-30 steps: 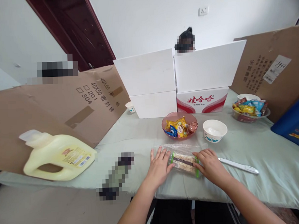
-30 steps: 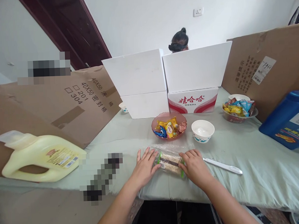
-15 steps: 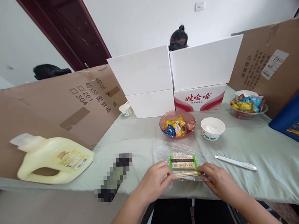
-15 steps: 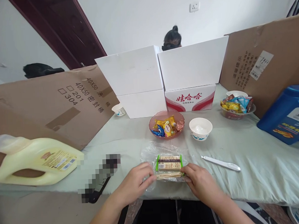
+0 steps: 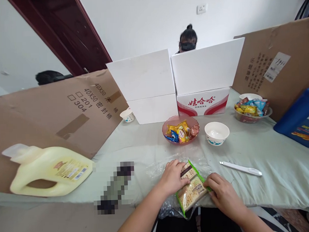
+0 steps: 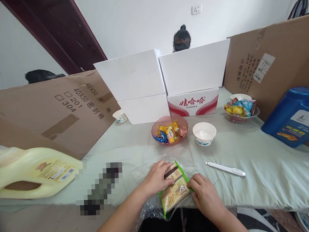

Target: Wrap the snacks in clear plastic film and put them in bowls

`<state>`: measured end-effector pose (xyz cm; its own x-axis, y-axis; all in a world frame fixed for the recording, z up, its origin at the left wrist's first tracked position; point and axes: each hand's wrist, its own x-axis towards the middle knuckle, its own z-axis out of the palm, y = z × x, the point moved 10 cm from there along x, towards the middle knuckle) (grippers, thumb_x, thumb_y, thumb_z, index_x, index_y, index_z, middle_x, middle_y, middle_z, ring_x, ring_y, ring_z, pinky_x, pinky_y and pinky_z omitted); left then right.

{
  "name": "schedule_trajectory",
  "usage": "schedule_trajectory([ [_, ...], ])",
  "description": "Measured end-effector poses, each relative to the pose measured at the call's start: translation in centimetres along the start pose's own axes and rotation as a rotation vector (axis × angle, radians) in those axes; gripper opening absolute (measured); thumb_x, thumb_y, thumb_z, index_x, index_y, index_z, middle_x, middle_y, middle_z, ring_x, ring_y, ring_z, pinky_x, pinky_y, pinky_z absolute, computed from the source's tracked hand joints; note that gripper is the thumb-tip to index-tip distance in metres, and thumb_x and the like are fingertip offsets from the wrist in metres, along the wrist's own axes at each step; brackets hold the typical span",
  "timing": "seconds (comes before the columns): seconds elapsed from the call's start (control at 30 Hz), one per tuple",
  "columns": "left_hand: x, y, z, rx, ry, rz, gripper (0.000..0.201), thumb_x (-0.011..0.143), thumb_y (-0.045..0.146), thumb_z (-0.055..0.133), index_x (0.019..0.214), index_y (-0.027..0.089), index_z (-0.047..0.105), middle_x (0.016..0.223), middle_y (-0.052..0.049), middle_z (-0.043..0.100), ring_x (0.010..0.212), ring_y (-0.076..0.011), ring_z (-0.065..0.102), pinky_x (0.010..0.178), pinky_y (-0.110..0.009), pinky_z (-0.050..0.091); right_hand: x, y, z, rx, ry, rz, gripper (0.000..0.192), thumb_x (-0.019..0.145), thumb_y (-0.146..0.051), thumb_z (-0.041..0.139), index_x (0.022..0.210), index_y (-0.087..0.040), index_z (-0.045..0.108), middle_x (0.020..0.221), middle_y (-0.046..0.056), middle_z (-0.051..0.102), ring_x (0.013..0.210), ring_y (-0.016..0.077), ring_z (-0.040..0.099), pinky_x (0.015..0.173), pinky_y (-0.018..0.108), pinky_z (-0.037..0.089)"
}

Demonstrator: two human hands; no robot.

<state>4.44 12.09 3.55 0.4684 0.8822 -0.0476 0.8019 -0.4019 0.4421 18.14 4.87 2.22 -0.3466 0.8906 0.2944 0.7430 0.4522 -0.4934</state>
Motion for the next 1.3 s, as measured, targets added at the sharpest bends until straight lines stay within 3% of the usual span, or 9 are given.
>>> schedule_trajectory([
  [0.17, 0.1, -0.8, -0.1, -0.201, -0.018, -0.081, 0.035, 0.065, 0.020, 0.074, 0.094, 0.021, 0.057, 0.094, 0.000, 0.059, 0.084, -0.0187, 0.056, 0.074, -0.029, 0.044, -0.3, -0.1, 0.3, -0.007, 0.020, -0.024, 0.038, 0.070, 0.004, 0.040, 0.091, -0.022, 0.056, 0.089, 0.004, 0.055, 0.087, 0.0196, 0.053, 0.076, 0.033, 0.045],
  [0.37, 0.0, -2.3, -2.5, -0.621, 0.125, -0.198, 0.050, 0.067, 0.014, 0.068, 0.115, 0.021, 0.053, 0.094, -0.001, 0.062, 0.085, -0.0175, 0.059, 0.082, -0.030, 0.045, -0.2, -0.1, 0.2, -0.005, 0.032, -0.025, 0.038, 0.069, 0.004, 0.041, 0.092, -0.022, 0.057, 0.089, 0.003, 0.056, 0.085, 0.0188, 0.053, 0.076, 0.032, 0.045],
  [0.47, -0.2, -0.9, -0.4, -0.918, -0.069, -0.199, 0.048, 0.067, 0.021, 0.072, 0.112, 0.017, 0.055, 0.101, -0.006, 0.065, 0.092, -0.0216, 0.062, 0.082, -0.032, 0.048, -0.2, -0.1, 0.1, -0.009, 0.038, -0.025, 0.038, 0.069, 0.004, 0.042, 0.092, -0.022, 0.057, 0.089, 0.003, 0.056, 0.086, 0.0191, 0.053, 0.077, 0.032, 0.045],
  [0.6, -1.0, 0.2, 3.0, -0.636, -0.234, -0.216, 0.043, 0.059, 0.023, 0.078, 0.098, 0.016, 0.061, 0.095, -0.004, 0.065, 0.089, -0.0220, 0.061, 0.079, -0.032, 0.048, -0.2, -0.3, 0.2, -0.007, 0.029, -0.029, 0.037, 0.069, 0.003, 0.042, 0.092, -0.022, 0.056, 0.088, 0.003, 0.056, 0.085, 0.0194, 0.053, 0.075, 0.033, 0.045],
  [0.7, -1.1, 0.7, 3.3, -0.354, -0.194, -0.153, 0.040, 0.060, 0.027, 0.080, 0.094, 0.018, 0.061, 0.099, -0.003, 0.062, 0.091, -0.0216, 0.058, 0.081, -0.032, 0.046, -0.3, -0.3, 0.0, 0.003, 0.048, -0.031, 0.034, 0.071, 0.002, 0.042, 0.093, -0.022, 0.054, 0.088, 0.003, 0.056, 0.084, 0.0189, 0.052, 0.075, 0.032, 0.044],
  [0.93, -1.6, 2.5, 3.5, -0.164, -0.262, -0.113, 0.044, 0.056, 0.034, 0.083, 0.091, 0.019, 0.060, 0.094, -0.003, 0.059, 0.088, -0.0233, 0.056, 0.079, -0.033, 0.046, -0.2, 0.5, -0.1, 0.013, 0.120, 0.020, 0.017, 0.082, -0.005, 0.042, 0.083, -0.021, 0.045, 0.079, 0.001, 0.054, 0.074, 0.0173, 0.051, 0.067, 0.030, 0.041],
  [1.03, -1.7, 2.5, 3.5, -0.240, -0.234, -0.140, 0.048, 0.050, 0.026, 0.085, 0.090, 0.017, 0.058, 0.096, -0.003, 0.057, 0.089, -0.0227, 0.055, 0.080, -0.033, 0.046, -0.3, 1.0, 0.3, 0.012, 0.091, 0.047, 0.018, 0.081, -0.004, 0.042, 0.083, -0.021, 0.046, 0.079, 0.001, 0.054, 0.075, 0.0179, 0.052, 0.066, 0.030, 0.040],
  [1.2, -0.9, 0.4, 3.6, -0.811, -0.231, -0.230, 0.044, 0.057, 0.016, 0.078, 0.091, 0.018, 0.050, 0.081, 0.003, 0.058, 0.077, -0.0154, 0.057, 0.071, -0.027, 0.046, -0.3, 0.9, 0.7, 0.005, 0.046, 0.035, 0.019, 0.083, -0.005, 0.042, 0.084, -0.021, 0.050, 0.082, 0.002, 0.056, 0.078, 0.0188, 0.054, 0.069, 0.031, 0.041],
  [1.3, -0.1, -0.8, 2.6, -0.858, -0.201, -0.239, 0.045, 0.054, 0.016, 0.080, 0.089, 0.017, 0.052, 0.080, 0.003, 0.060, 0.076, -0.0152, 0.058, 0.071, -0.027, 0.046, 0.0, 0.8, 0.6, 0.000, 0.050, 0.042, 0.017, 0.088, -0.009, 0.040, 0.082, -0.022, 0.050, 0.081, 0.002, 0.056, 0.077, 0.0181, 0.055, 0.068, 0.031, 0.041],
])
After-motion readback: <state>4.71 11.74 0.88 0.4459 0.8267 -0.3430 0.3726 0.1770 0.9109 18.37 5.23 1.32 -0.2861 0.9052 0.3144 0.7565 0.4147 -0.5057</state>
